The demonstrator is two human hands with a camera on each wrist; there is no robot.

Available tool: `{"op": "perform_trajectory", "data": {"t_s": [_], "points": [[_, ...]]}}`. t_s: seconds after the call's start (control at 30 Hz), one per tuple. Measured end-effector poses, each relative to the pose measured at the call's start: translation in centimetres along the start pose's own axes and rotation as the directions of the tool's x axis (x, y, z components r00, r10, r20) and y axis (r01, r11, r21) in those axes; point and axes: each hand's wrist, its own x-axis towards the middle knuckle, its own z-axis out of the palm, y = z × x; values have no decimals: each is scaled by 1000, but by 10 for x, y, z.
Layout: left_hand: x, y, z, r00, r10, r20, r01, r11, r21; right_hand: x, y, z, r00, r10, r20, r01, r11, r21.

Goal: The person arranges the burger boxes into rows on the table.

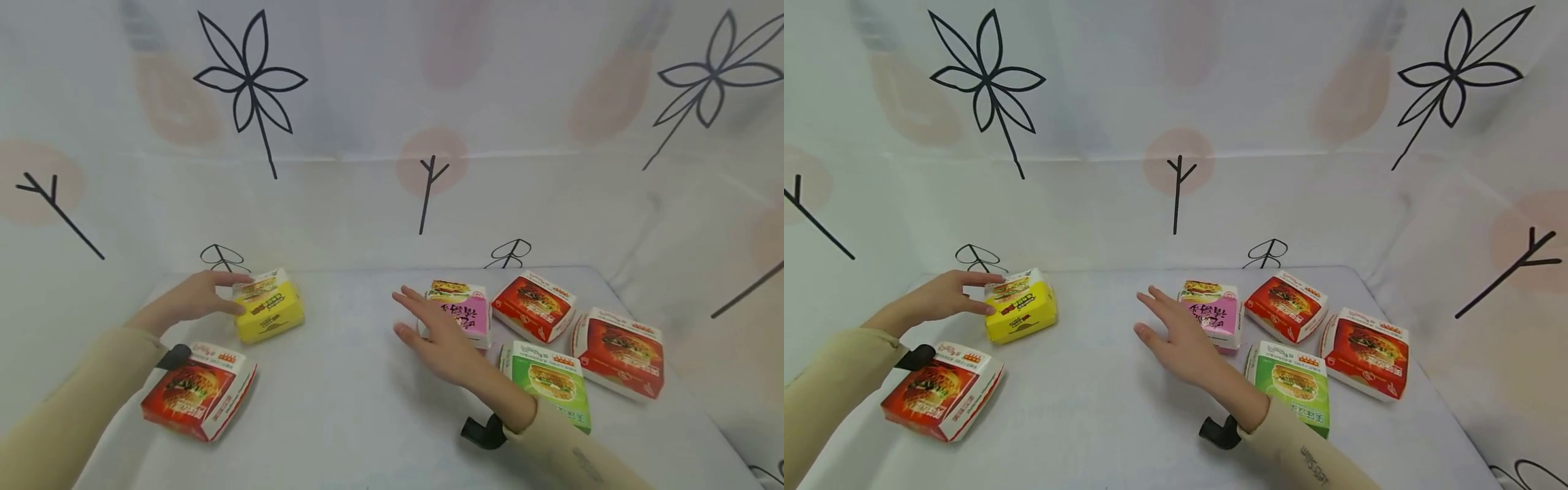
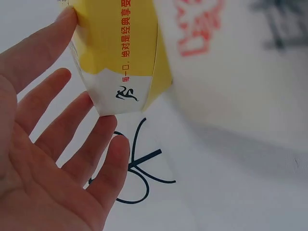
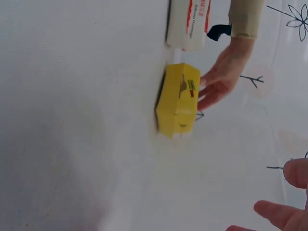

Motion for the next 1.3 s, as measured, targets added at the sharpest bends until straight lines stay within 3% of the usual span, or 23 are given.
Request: {"op": "perform_trajectory", "data": {"t_s": [0.23, 0.6, 1.07, 1.3], "points": [[2, 3, 3, 1000, -9, 3, 9, 1000, -2, 14, -2, 11, 1000, 4, 28, -4, 1000, 22], [9, 10, 7, 998, 47, 29, -47, 999, -1, 35, 4, 31, 999, 16, 50, -19, 997, 76], [19, 44, 21, 992, 115, 57, -116, 993, 4, 57, 11, 52, 991, 95, 95, -107, 986, 130], [19, 57, 31, 986, 157, 64, -156, 988, -9, 73, 12, 69, 991, 43, 124, -66, 980, 190]]}}
